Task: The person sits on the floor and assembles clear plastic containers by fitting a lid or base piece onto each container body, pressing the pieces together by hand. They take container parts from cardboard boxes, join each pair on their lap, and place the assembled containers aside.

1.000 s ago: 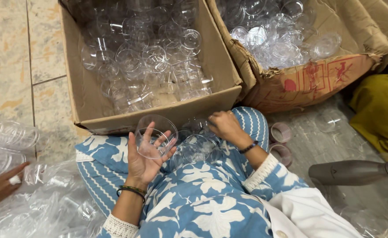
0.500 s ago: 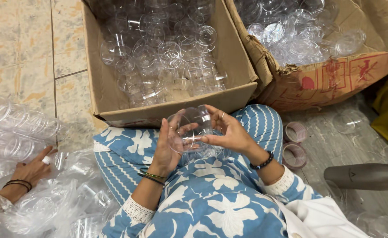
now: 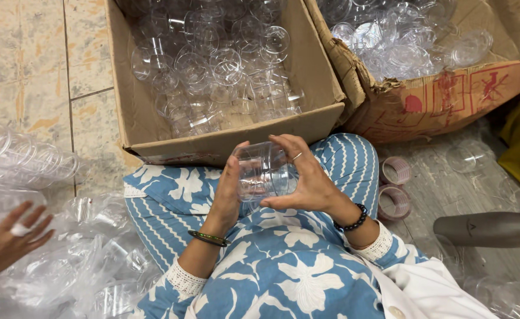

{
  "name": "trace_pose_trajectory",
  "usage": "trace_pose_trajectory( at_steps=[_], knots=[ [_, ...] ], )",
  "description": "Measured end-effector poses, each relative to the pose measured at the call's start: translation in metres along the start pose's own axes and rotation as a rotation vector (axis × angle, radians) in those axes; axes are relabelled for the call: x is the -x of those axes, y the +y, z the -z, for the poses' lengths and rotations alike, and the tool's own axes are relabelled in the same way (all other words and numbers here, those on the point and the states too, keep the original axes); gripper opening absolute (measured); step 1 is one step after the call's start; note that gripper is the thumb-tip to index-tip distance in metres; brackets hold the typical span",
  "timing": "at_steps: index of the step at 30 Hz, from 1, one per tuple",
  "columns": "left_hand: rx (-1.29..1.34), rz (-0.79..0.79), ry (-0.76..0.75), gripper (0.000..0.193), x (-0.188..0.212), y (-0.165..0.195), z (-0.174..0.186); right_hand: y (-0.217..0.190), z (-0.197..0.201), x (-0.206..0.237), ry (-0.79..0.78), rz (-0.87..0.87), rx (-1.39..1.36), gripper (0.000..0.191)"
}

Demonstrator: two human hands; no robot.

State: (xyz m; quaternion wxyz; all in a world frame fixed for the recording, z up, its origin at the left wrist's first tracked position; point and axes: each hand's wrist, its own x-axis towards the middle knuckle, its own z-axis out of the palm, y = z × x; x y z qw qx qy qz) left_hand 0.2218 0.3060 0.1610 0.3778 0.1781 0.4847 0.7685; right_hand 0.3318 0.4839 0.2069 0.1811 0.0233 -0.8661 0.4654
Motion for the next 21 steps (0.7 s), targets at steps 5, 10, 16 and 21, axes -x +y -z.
trace_pose_trajectory(
  at_steps=[5,10,16,21],
  knots=[
    [-0.070,0.019,-0.007,0.077,0.002,0.003,0.004,0.006,-0.001,0.002,-0.070,-0.076,-0.154,0.114],
    [-0.132,0.008,0.002,0.078,0.006,-0.001,0.000,0.012,-0.009,0.006,-0.078,-0.084,-0.116,0.118],
    [-0.191,0.008,0.010,0.082,0.007,0.000,-0.004,0.008,-0.016,0.003,-0.079,-0.089,-0.291,0.120],
    [-0.644,-0.227,0.160,0.086,-0.003,0.001,-0.002,-0.001,-0.014,-0.006,-0.007,-0.059,0.064,0.111]
  ],
)
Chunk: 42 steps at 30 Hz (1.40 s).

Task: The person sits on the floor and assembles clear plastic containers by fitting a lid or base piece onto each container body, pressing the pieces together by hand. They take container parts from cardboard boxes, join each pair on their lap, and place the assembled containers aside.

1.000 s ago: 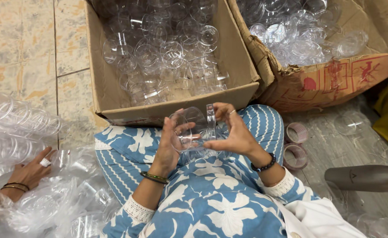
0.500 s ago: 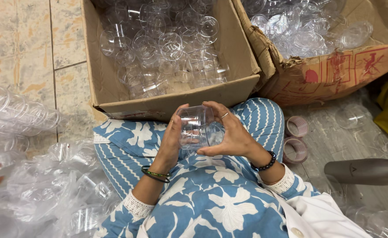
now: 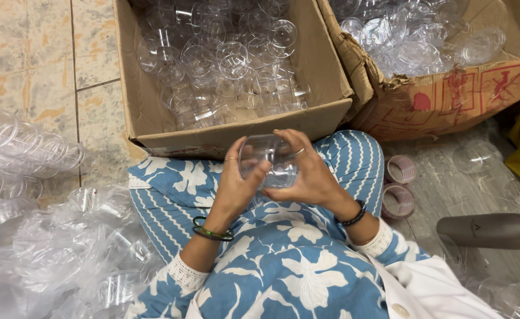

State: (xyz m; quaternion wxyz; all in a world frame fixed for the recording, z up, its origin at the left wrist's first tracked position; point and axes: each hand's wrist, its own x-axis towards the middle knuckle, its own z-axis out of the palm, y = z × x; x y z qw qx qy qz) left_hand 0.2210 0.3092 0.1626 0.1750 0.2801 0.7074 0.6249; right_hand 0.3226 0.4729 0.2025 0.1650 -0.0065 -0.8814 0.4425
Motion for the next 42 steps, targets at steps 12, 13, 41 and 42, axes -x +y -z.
trace_pose_trajectory(
  at_steps=[12,13,41,42],
  knots=[
    [0.552,0.159,-0.072,0.095,0.014,-0.010,0.034,0.067,-0.026,-0.011,-0.156,-0.284,-0.958,0.067],
    [0.330,0.012,-0.013,0.103,0.018,-0.009,0.038,0.071,-0.029,-0.013,-0.154,-0.286,-0.952,0.065],
    [-0.571,0.586,1.324,0.091,0.009,-0.275,0.459,0.082,-0.058,-0.126,0.140,0.106,0.455,0.037],
    [-0.596,0.587,1.319,0.091,0.007,-0.280,0.462,0.082,-0.059,-0.126,0.145,0.097,0.479,0.035]
  ],
)
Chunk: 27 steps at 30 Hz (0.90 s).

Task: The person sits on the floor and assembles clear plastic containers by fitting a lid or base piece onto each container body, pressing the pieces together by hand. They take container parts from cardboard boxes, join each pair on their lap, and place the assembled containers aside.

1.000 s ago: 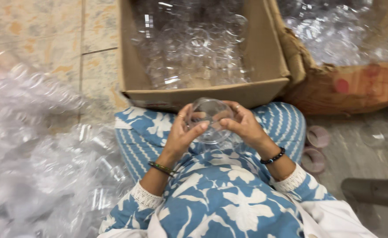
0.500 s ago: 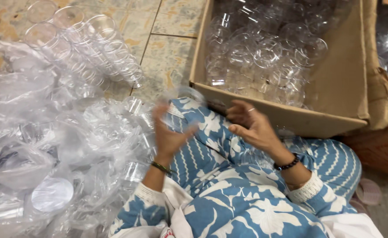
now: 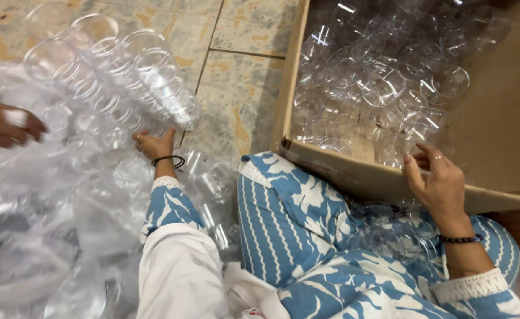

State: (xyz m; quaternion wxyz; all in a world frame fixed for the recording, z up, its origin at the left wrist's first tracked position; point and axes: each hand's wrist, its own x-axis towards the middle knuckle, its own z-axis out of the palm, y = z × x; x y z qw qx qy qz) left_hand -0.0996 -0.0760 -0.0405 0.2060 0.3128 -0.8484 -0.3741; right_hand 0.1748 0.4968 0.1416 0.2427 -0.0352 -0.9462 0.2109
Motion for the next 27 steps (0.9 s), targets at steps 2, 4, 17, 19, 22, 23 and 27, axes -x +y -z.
trace_pose_trajectory(
  at_steps=[2,4,17,19,22,23,27],
  knots=[
    [-0.154,-0.025,-0.061,0.089,-0.003,-0.005,-0.006,-0.001,0.000,-0.001,0.004,-0.028,0.057,0.032],
    [-0.328,0.089,-0.170,0.088,0.000,-0.008,-0.014,-0.002,0.002,-0.003,-0.006,-0.021,0.044,0.031],
    [-0.127,-0.326,-0.512,0.073,0.123,-0.023,0.088,-0.009,0.016,0.064,-0.078,0.118,-0.168,0.017],
    [-0.142,-0.140,-0.862,0.068,0.170,0.019,0.119,-0.006,-0.003,0.078,-0.234,0.181,-0.040,0.032],
    [0.052,-0.219,-1.143,0.059,0.220,0.106,0.147,0.001,-0.036,0.089,-0.278,0.217,0.062,0.053],
    [0.154,-0.315,-1.196,0.054,0.231,0.137,0.147,0.004,-0.042,0.090,-0.406,0.158,0.069,0.045],
    [0.122,-0.866,-1.139,0.054,0.257,0.249,0.087,0.010,-0.037,0.097,-0.656,0.048,0.013,0.023]
  ],
)
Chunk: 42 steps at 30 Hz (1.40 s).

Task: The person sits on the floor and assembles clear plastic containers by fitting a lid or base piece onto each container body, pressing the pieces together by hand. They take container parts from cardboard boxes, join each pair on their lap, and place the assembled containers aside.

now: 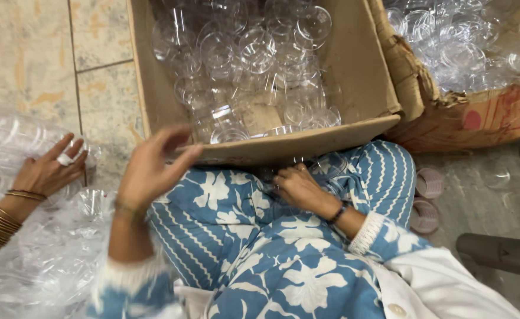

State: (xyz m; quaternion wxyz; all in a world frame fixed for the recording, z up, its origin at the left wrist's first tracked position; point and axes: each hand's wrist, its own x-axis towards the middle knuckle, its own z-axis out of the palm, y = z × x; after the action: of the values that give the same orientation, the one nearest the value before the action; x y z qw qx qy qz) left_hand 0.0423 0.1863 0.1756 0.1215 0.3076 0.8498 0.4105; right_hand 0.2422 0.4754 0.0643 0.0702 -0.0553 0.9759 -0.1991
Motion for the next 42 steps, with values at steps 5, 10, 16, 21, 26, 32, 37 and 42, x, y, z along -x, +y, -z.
trace_pose_trajectory(
  at_steps=[5,10,16,21,26,32,37,42],
  knots=[
    [-0.530,-0.093,-0.281,0.070,-0.201,-0.026,-0.072,0.049,0.042,0.070,0.280,-0.146,-0.618,0.041],
    [-0.933,0.204,-0.771,0.099,-0.268,-0.114,-0.118,0.107,0.064,0.173,0.389,-0.535,-0.504,0.040],
    [-0.949,0.213,-0.718,0.116,-0.253,-0.143,-0.149,0.092,0.025,0.210,0.412,-0.689,-0.031,0.082],
    [-0.985,0.366,-0.681,0.096,-0.218,-0.139,-0.161,0.080,0.012,0.179,0.388,-0.718,0.025,0.110],
    [-0.918,0.168,-0.682,0.114,-0.216,-0.156,-0.146,0.073,0.010,0.165,0.492,-0.722,0.132,0.098],
    [-0.822,0.063,-0.672,0.129,-0.226,-0.172,-0.148,0.076,-0.005,0.165,0.766,-0.586,0.099,0.091],
    [-0.651,0.138,-0.573,0.140,-0.237,-0.135,-0.118,0.083,-0.010,0.165,0.784,-0.559,0.105,0.091],
    [-0.494,0.102,-0.386,0.137,-0.217,-0.038,-0.069,0.083,-0.012,0.166,0.803,-0.547,0.096,0.089]
  ],
)
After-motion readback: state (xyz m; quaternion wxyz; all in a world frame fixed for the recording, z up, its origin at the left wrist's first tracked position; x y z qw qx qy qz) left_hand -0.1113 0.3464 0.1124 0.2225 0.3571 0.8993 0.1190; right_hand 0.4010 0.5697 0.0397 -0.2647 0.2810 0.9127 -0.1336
